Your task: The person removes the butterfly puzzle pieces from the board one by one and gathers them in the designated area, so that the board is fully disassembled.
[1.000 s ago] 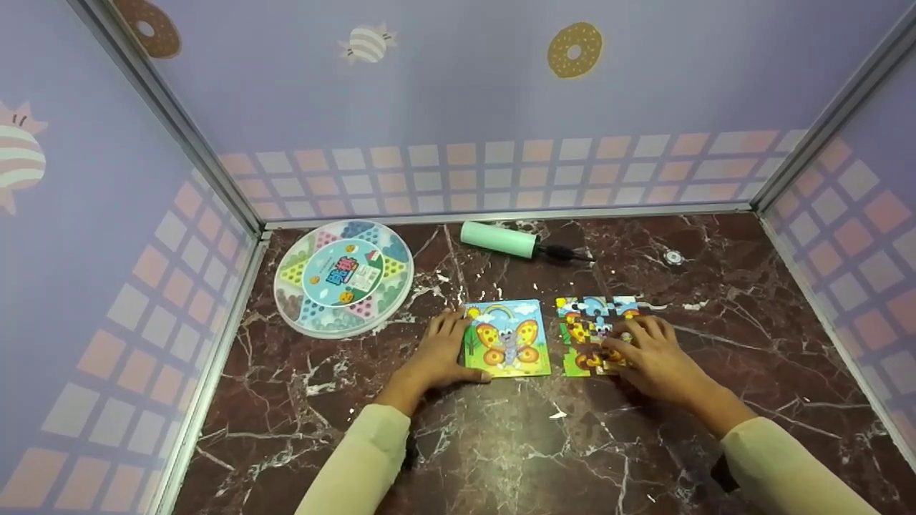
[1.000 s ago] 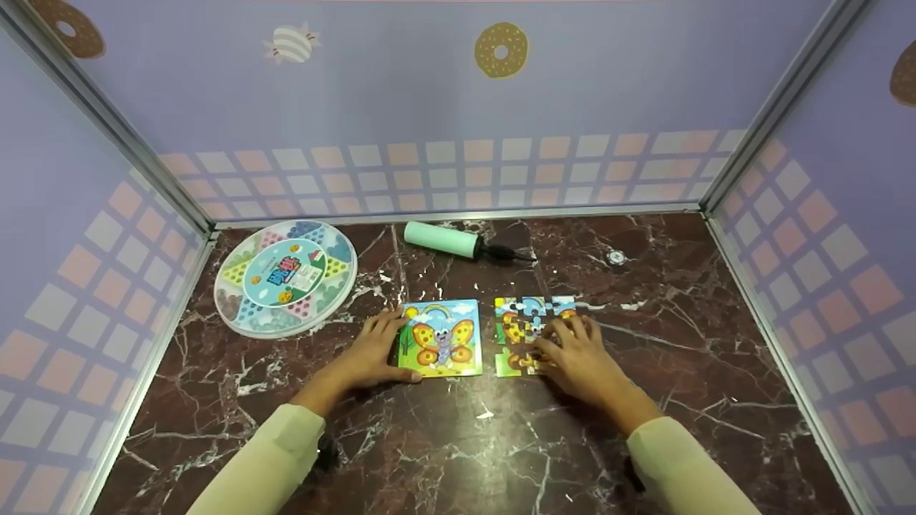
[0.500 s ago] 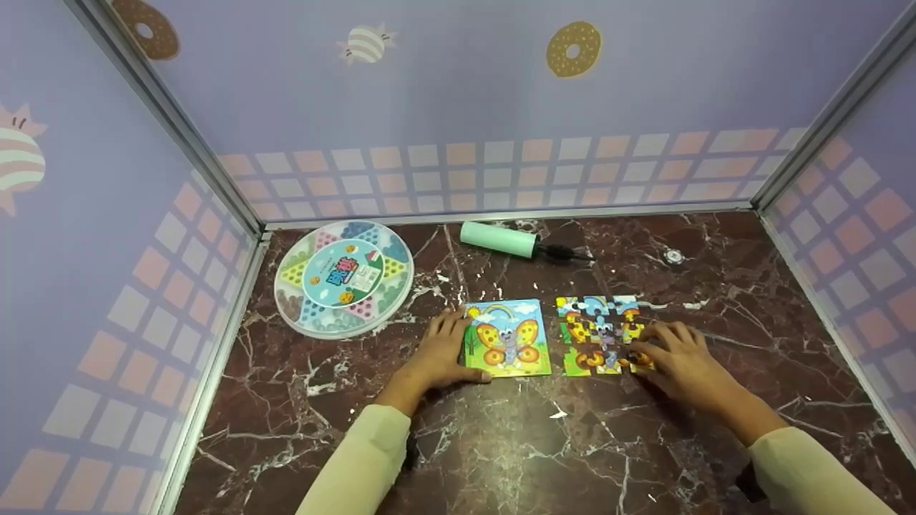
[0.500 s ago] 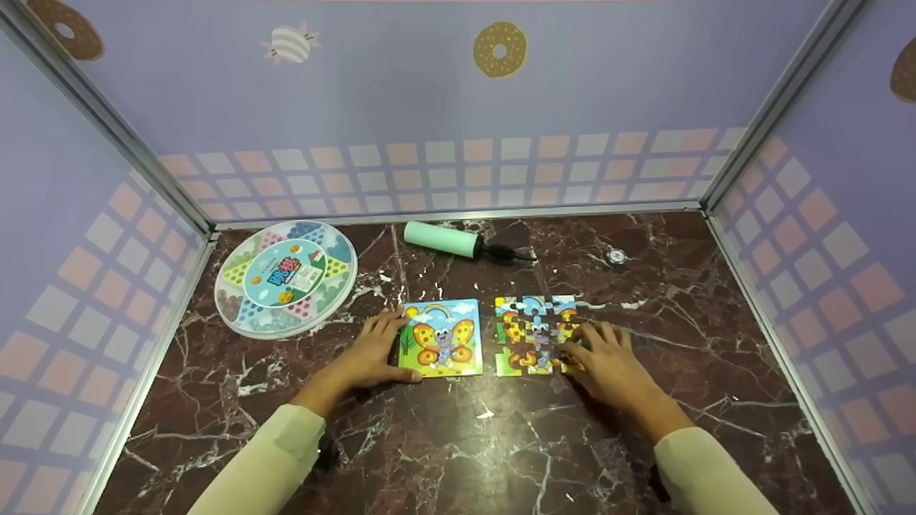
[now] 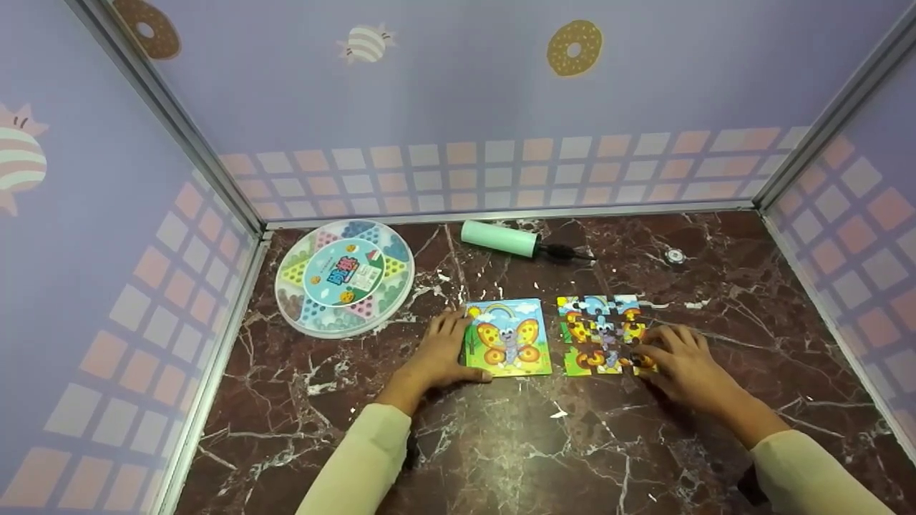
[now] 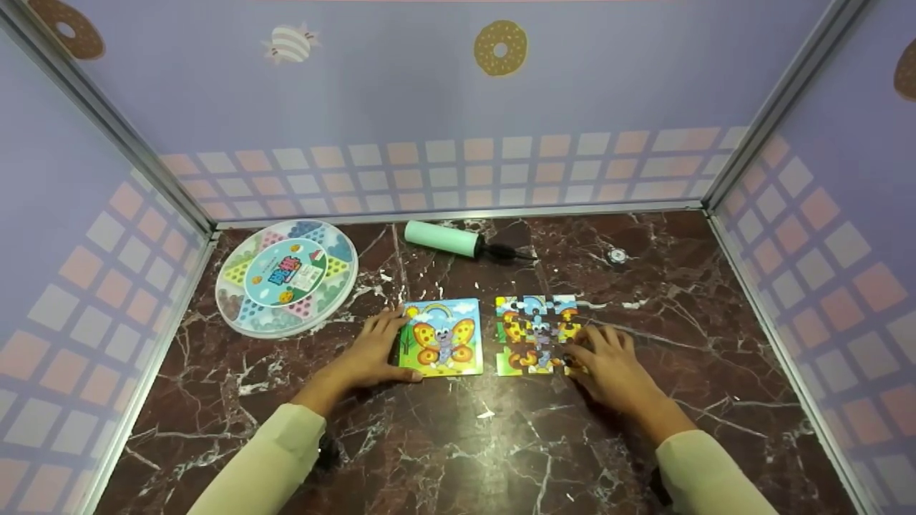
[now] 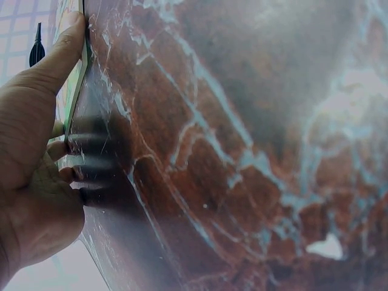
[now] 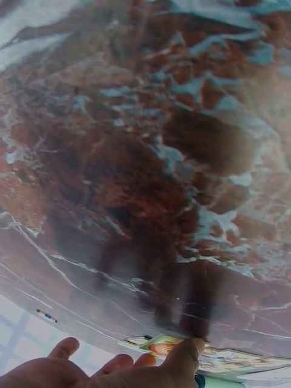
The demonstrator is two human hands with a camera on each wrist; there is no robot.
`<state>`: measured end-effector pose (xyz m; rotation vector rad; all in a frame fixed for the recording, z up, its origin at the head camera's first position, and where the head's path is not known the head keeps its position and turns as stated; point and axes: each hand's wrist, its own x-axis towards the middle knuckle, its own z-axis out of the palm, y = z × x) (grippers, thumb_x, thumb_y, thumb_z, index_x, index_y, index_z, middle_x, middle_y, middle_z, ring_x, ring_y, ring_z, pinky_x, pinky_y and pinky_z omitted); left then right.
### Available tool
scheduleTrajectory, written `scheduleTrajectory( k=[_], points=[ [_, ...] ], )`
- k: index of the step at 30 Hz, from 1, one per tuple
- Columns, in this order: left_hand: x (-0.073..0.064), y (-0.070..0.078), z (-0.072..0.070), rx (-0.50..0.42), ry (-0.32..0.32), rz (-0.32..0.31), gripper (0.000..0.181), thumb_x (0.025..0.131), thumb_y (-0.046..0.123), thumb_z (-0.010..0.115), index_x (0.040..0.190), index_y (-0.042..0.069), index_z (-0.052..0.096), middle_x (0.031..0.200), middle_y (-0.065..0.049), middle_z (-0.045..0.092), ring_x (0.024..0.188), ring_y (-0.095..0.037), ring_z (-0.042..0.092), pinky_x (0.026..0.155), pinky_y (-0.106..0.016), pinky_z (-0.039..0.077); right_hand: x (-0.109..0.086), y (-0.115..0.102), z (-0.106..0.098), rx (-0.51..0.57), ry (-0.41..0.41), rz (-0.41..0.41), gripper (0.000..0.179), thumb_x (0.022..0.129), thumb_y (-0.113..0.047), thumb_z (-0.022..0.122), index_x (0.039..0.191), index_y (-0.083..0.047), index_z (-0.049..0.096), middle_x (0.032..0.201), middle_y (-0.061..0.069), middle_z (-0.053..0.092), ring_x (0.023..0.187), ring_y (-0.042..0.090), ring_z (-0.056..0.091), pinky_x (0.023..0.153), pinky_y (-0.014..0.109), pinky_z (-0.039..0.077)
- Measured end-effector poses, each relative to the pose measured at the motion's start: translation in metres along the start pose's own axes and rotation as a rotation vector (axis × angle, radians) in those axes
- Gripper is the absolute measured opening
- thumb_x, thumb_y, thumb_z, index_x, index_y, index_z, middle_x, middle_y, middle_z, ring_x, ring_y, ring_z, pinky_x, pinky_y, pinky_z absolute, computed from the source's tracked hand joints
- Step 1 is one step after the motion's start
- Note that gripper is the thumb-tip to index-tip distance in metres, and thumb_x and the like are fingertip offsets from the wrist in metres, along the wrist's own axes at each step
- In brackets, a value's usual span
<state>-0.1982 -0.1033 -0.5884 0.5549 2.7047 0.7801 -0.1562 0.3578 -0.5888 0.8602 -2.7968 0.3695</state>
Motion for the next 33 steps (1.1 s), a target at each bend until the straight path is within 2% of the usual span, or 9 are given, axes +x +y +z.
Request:
scheduleTrajectory(
  k=[7, 13, 25, 33],
  points=[
    [-0.0001, 0.0015, -0.0010, -0.023, -0.009, -0.012, 0.117, 0.082, 0.054, 0.096, 0.170, 0.005, 0.036, 0.183, -0.021, 0.023, 0.170, -0.049, 0.016, 0.138, -0.068, 0.021, 0.0020, -0.0022, -0.0005, 0.013, -0.004, 0.004, 0.037, 0.091, -0.018, 0.091, 0.126, -0.016, 0.079, 0.127, 0.014, 0.065, 0.121, 0.043, 0.059, 0.097, 0.077, 0.047],
    [0.0017, 0.0012, 0.0001, -0.009, -0.003, -0.008, 0.117, 0.082, 0.053, 0.096, 0.169, 0.003, 0.037, 0.182, -0.022, 0.024, 0.170, -0.050, 0.017, 0.138, -0.068, 0.022, 0.0038, -0.0023, -0.0019, 0.024, -0.018, 0.024, 0.034, 0.091, -0.018, 0.091, 0.124, -0.017, 0.080, 0.126, 0.012, 0.065, 0.119, 0.040, 0.058, 0.098, 0.076, 0.047],
    [0.0012, -0.0008, 0.0016, 0.013, -0.008, -0.004, 0.119, 0.081, 0.054, 0.096, 0.170, 0.003, 0.036, 0.183, -0.021, 0.023, 0.170, -0.049, 0.016, 0.139, -0.066, 0.020, 0.0034, -0.0007, 0.0016, 0.042, -0.025, 0.012, 0.035, 0.093, -0.018, 0.090, 0.126, -0.018, 0.079, 0.127, 0.012, 0.066, 0.116, 0.036, 0.057, 0.097, 0.077, 0.048],
    [-0.0011, 0.0000, 0.0002, -0.027, -0.004, -0.009, 0.118, 0.081, 0.053, 0.097, 0.169, 0.005, 0.037, 0.182, -0.021, 0.024, 0.170, -0.048, 0.017, 0.139, -0.066, 0.020, 0.0045, 0.0001, 0.0027, 0.025, -0.046, 0.021, 0.035, 0.093, -0.018, 0.090, 0.126, -0.018, 0.079, 0.126, 0.010, 0.066, 0.117, 0.036, 0.057, 0.096, 0.075, 0.048]
  ],
)
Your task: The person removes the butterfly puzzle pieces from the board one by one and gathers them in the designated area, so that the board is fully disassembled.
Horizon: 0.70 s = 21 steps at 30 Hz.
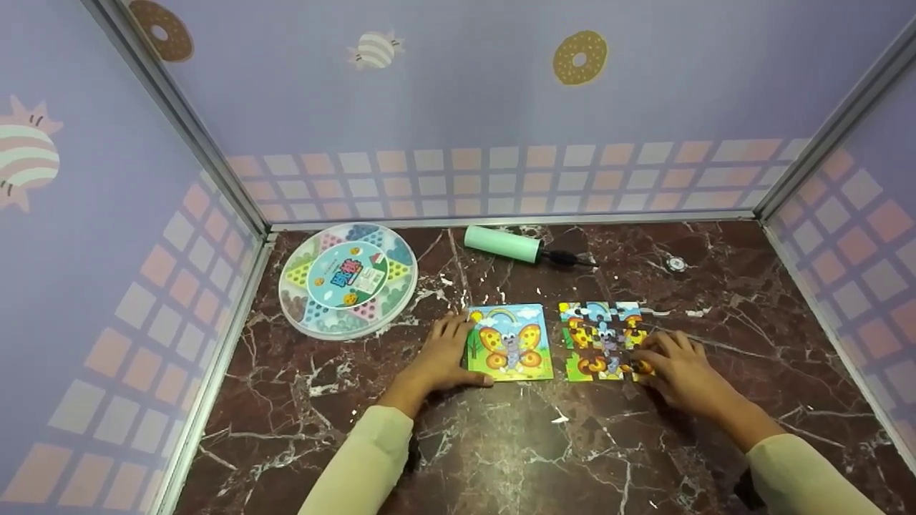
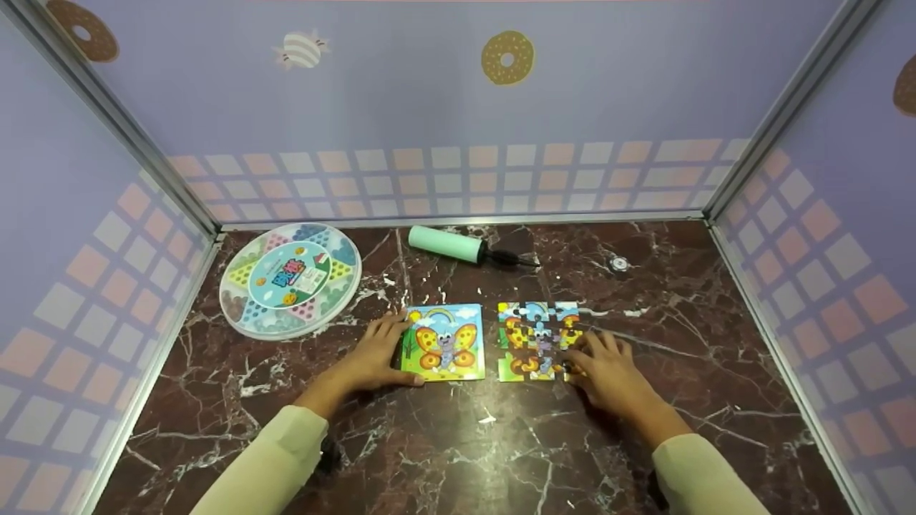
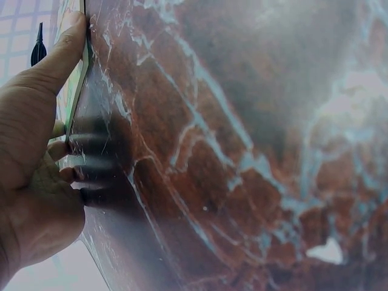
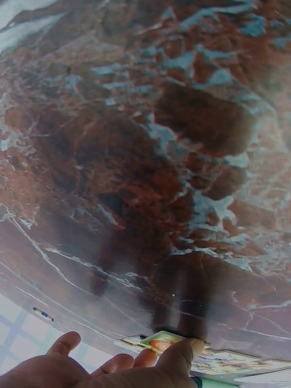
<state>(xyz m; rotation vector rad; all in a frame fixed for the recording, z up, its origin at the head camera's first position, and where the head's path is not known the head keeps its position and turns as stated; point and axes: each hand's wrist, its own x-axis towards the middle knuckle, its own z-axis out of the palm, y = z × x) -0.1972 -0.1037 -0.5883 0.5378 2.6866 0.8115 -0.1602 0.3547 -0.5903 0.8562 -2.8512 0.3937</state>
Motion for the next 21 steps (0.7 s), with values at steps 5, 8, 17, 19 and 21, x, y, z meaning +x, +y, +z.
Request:
scheduleTrajectory(
  k=[5, 8, 17, 19, 21],
  points=[
    [-0.0002, 0.0006, -0.0016, 0.001, -0.001, 0.010, 0.116, 0.082, 0.051, 0.097, 0.169, 0.002, 0.037, 0.183, -0.022, 0.022, 0.170, -0.049, 0.016, 0.138, -0.068, 0.021, -0.0004, -0.0009, -0.0017, 0.002, -0.012, 0.013, 0.033, 0.095, -0.019, 0.088, 0.127, -0.018, 0.079, 0.127, 0.010, 0.066, 0.119, 0.037, 0.057, 0.096, 0.078, 0.048],
    [-0.0009, -0.0004, -0.0002, 0.002, -0.005, 0.009, 0.117, 0.082, 0.053, 0.096, 0.169, 0.003, 0.036, 0.183, -0.021, 0.022, 0.170, -0.049, 0.015, 0.138, -0.068, 0.021, -0.0005, -0.0010, -0.0018, 0.003, -0.013, 0.009, 0.033, 0.094, -0.019, 0.088, 0.126, -0.018, 0.079, 0.126, 0.010, 0.066, 0.118, 0.037, 0.057, 0.096, 0.078, 0.049],
    [0.0006, -0.0009, 0.0009, 0.020, 0.005, 0.003, 0.118, 0.081, 0.054, 0.096, 0.169, 0.003, 0.037, 0.182, -0.022, 0.025, 0.169, -0.049, 0.017, 0.138, -0.067, 0.021, 0.0010, 0.0002, 0.0004, 0.009, -0.029, 0.016, 0.036, 0.092, -0.016, 0.090, 0.126, -0.018, 0.080, 0.124, 0.009, 0.066, 0.119, 0.036, 0.056, 0.097, 0.076, 0.047],
    [0.0011, -0.0007, 0.0011, 0.019, 0.004, -0.003, 0.118, 0.081, 0.054, 0.096, 0.169, 0.004, 0.037, 0.181, -0.022, 0.026, 0.169, -0.049, 0.018, 0.138, -0.067, 0.021, 0.0015, 0.0003, 0.0003, 0.009, -0.036, 0.023, 0.036, 0.092, -0.016, 0.089, 0.127, -0.018, 0.080, 0.125, 0.008, 0.066, 0.120, 0.036, 0.056, 0.098, 0.076, 0.047],
    [0.0007, -0.0003, 0.0006, 0.017, 0.001, -0.006, 0.117, 0.081, 0.054, 0.096, 0.170, 0.005, 0.036, 0.181, -0.021, 0.025, 0.169, -0.049, 0.018, 0.138, -0.067, 0.021, 0.0024, 0.0001, 0.0002, 0.001, -0.038, 0.021, 0.036, 0.093, -0.017, 0.089, 0.128, -0.018, 0.080, 0.124, 0.008, 0.066, 0.120, 0.036, 0.057, 0.098, 0.075, 0.048]
  ],
)
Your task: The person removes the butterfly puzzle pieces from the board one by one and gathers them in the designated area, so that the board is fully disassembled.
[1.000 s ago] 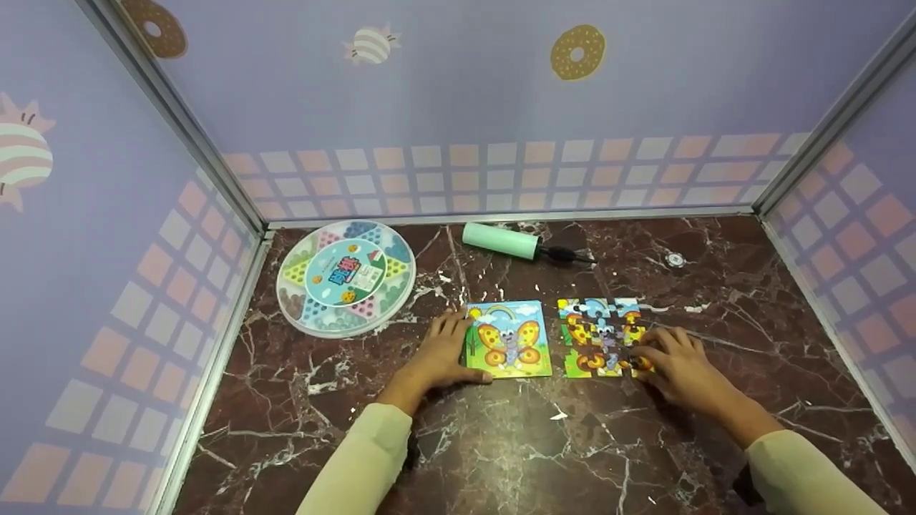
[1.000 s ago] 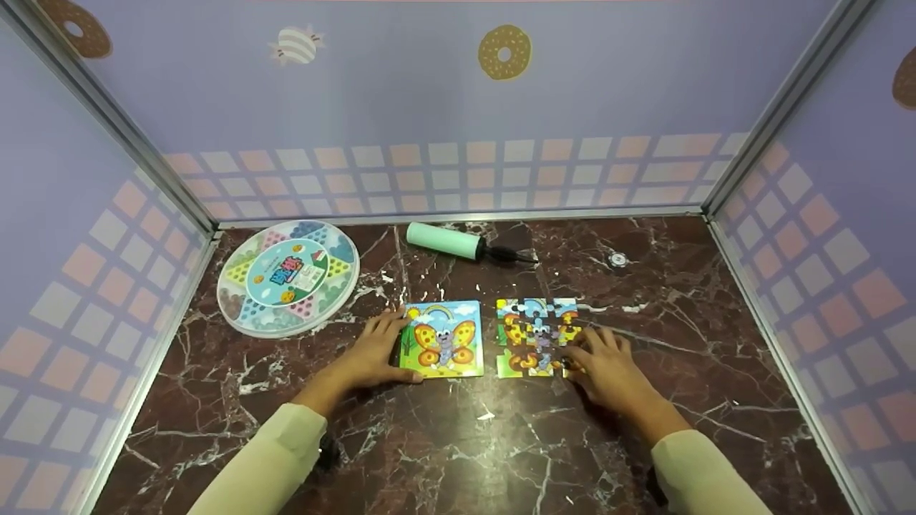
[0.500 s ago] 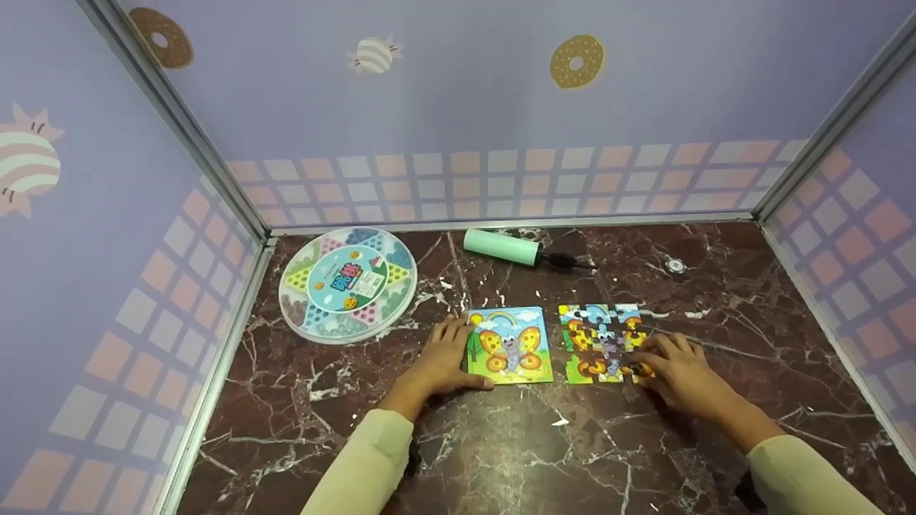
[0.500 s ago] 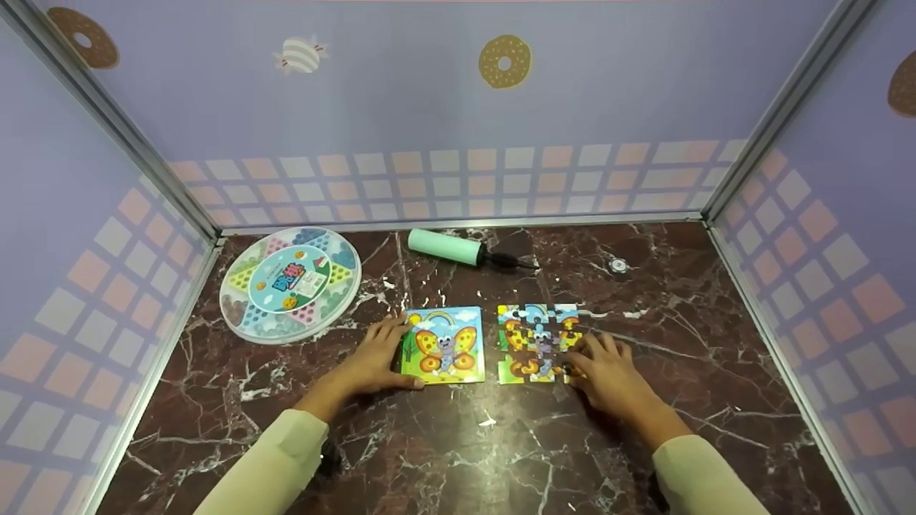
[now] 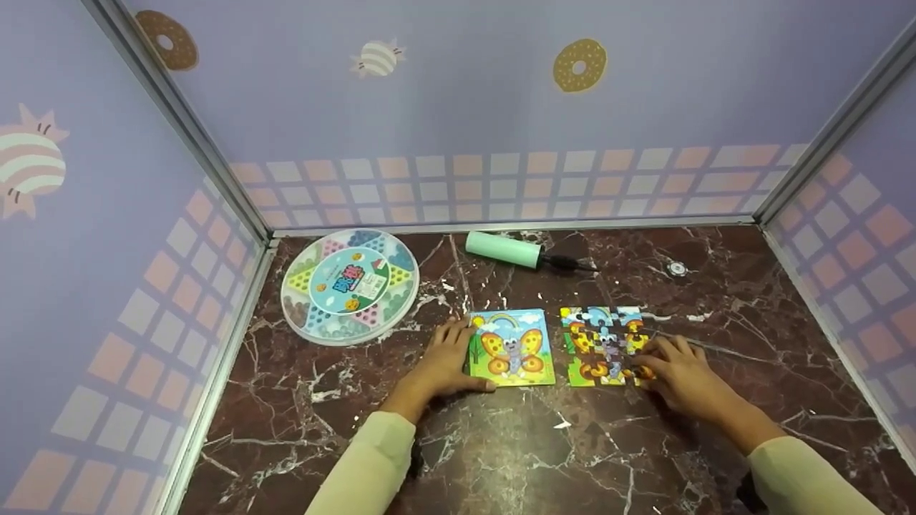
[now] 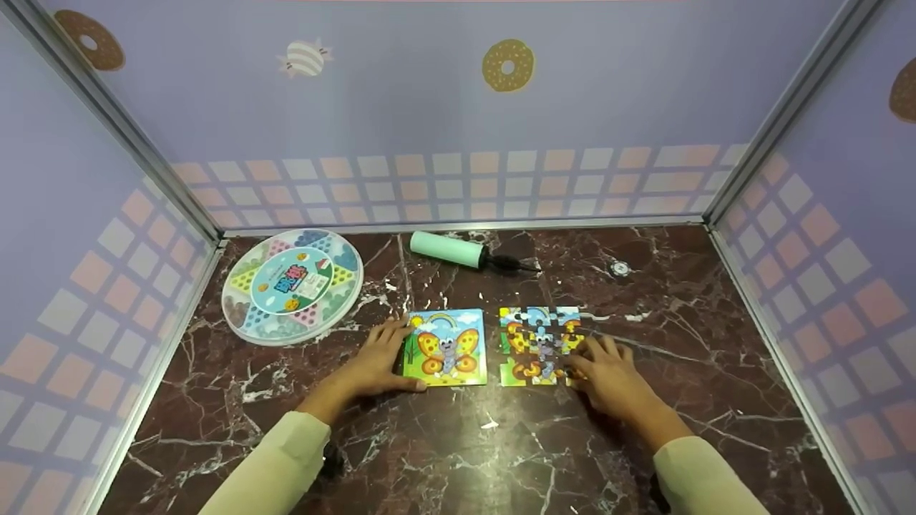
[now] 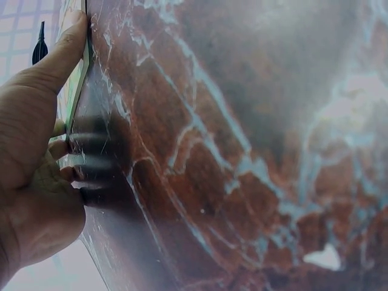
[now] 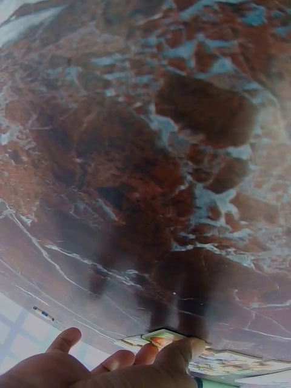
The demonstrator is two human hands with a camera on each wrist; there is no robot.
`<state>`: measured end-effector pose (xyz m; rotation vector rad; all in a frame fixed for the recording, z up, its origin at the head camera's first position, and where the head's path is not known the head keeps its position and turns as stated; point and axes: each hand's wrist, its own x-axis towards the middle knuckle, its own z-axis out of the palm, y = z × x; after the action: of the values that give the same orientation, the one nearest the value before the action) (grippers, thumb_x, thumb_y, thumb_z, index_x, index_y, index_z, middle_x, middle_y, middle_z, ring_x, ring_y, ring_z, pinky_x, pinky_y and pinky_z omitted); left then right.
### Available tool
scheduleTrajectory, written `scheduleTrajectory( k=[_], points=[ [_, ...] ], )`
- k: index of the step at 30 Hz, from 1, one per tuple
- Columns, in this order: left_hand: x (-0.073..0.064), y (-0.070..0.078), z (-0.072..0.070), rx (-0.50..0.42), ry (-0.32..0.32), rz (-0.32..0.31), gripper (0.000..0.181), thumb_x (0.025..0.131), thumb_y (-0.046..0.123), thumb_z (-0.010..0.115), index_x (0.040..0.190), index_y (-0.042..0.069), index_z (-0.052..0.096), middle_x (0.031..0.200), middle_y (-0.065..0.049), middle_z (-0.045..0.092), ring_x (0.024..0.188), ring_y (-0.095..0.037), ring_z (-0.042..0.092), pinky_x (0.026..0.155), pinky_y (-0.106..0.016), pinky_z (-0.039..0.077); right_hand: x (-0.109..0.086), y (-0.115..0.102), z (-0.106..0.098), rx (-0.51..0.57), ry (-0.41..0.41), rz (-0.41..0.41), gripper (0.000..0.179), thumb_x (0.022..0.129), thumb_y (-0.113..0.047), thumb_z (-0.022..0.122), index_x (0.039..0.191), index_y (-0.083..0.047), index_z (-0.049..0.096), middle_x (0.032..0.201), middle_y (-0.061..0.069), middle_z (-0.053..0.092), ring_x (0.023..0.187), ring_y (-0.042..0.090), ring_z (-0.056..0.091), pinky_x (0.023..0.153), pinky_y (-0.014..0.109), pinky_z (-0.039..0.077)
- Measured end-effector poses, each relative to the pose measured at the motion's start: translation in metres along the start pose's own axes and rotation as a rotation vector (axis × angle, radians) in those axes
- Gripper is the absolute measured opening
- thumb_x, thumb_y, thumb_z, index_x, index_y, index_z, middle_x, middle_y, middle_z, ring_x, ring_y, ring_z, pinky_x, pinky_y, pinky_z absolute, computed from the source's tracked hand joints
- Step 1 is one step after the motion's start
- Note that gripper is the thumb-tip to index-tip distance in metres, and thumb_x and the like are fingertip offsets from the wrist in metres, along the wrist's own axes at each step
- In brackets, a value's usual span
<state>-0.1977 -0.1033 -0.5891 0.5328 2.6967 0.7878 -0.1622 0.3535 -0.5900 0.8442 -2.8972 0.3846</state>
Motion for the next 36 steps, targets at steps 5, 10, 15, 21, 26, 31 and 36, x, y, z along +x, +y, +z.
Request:
scheduleTrajectory(
  k=[5, 10, 15, 21, 26, 31, 36],
  points=[
    [0.001, 0.003, 0.000, 0.000, -0.001, 0.003, 0.118, 0.081, 0.053, 0.096, 0.170, 0.006, 0.036, 0.181, -0.021, 0.026, 0.170, -0.049, 0.017, 0.138, -0.067, 0.021, -0.001, 0.000, -0.001, -0.020, 0.002, -0.012, 0.034, 0.093, -0.018, 0.089, 0.127, -0.018, 0.081, 0.122, 0.006, 0.066, 0.118, 0.035, 0.057, 0.094, 0.074, 0.050],
    [0.003, 0.003, 0.000, -0.005, -0.010, 0.023, 0.116, 0.083, 0.050, 0.096, 0.170, 0.002, 0.035, 0.181, -0.024, 0.025, 0.169, -0.050, 0.017, 0.138, -0.067, 0.021, -0.001, 0.000, -0.004, -0.023, -0.019, 0.007, 0.037, 0.094, -0.015, 0.089, 0.129, -0.020, 0.080, 0.123, 0.006, 0.066, 0.114, 0.032, 0.056, 0.092, 0.074, 0.050],
    [0.005, 0.003, 0.000, -0.002, -0.015, 0.023, 0.117, 0.084, 0.052, 0.095, 0.170, 0.002, 0.035, 0.182, -0.022, 0.024, 0.169, -0.049, 0.016, 0.139, -0.065, 0.020, -0.002, -0.001, -0.005, -0.029, -0.017, 0.011, 0.038, 0.093, -0.014, 0.089, 0.129, -0.019, 0.080, 0.123, 0.006, 0.067, 0.114, 0.033, 0.057, 0.091, 0.074, 0.050],
    [0.006, 0.001, 0.002, 0.017, -0.024, 0.011, 0.116, 0.083, 0.053, 0.095, 0.170, 0.004, 0.035, 0.181, -0.023, 0.025, 0.169, -0.050, 0.018, 0.139, -0.066, 0.020, -0.003, -0.004, -0.002, -0.013, -0.020, 0.021, 0.037, 0.092, -0.015, 0.088, 0.128, -0.018, 0.081, 0.120, 0.004, 0.067, 0.115, 0.032, 0.057, 0.094, 0.072, 0.051],
    [0.008, -0.002, 0.003, -0.005, -0.019, 0.022, 0.115, 0.083, 0.051, 0.095, 0.169, 0.002, 0.035, 0.181, -0.024, 0.024, 0.169, -0.050, 0.016, 0.139, -0.067, 0.019, -0.001, -0.005, -0.002, -0.014, -0.038, 0.034, 0.035, 0.096, -0.020, 0.086, 0.129, -0.015, 0.081, 0.123, 0.006, 0.066, 0.117, 0.033, 0.056, 0.097, 0.076, 0.049],
    [0.007, -0.005, 0.006, -0.038, -0.020, 0.026, 0.116, 0.084, 0.049, 0.094, 0.170, 0.001, 0.033, 0.180, -0.026, 0.024, 0.169, -0.051, 0.014, 0.138, -0.068, 0.020, -0.002, -0.006, -0.001, -0.022, -0.047, 0.036, 0.036, 0.099, -0.027, 0.083, 0.132, -0.013, 0.080, 0.125, 0.009, 0.067, 0.119, 0.034, 0.057, 0.099, 0.077, 0.049],
    [0.006, -0.008, 0.006, -0.078, -0.004, 0.048, 0.114, 0.086, 0.049, 0.093, 0.169, -0.002, 0.033, 0.180, -0.026, 0.024, 0.168, -0.053, 0.017, 0.137, -0.068, 0.025, -0.002, -0.007, -0.001, -0.021, -0.038, 0.040, 0.035, 0.098, -0.030, 0.083, 0.130, -0.015, 0.080, 0.125, 0.008, 0.068, 0.121, 0.035, 0.057, 0.101, 0.078, 0.048]
  ],
)
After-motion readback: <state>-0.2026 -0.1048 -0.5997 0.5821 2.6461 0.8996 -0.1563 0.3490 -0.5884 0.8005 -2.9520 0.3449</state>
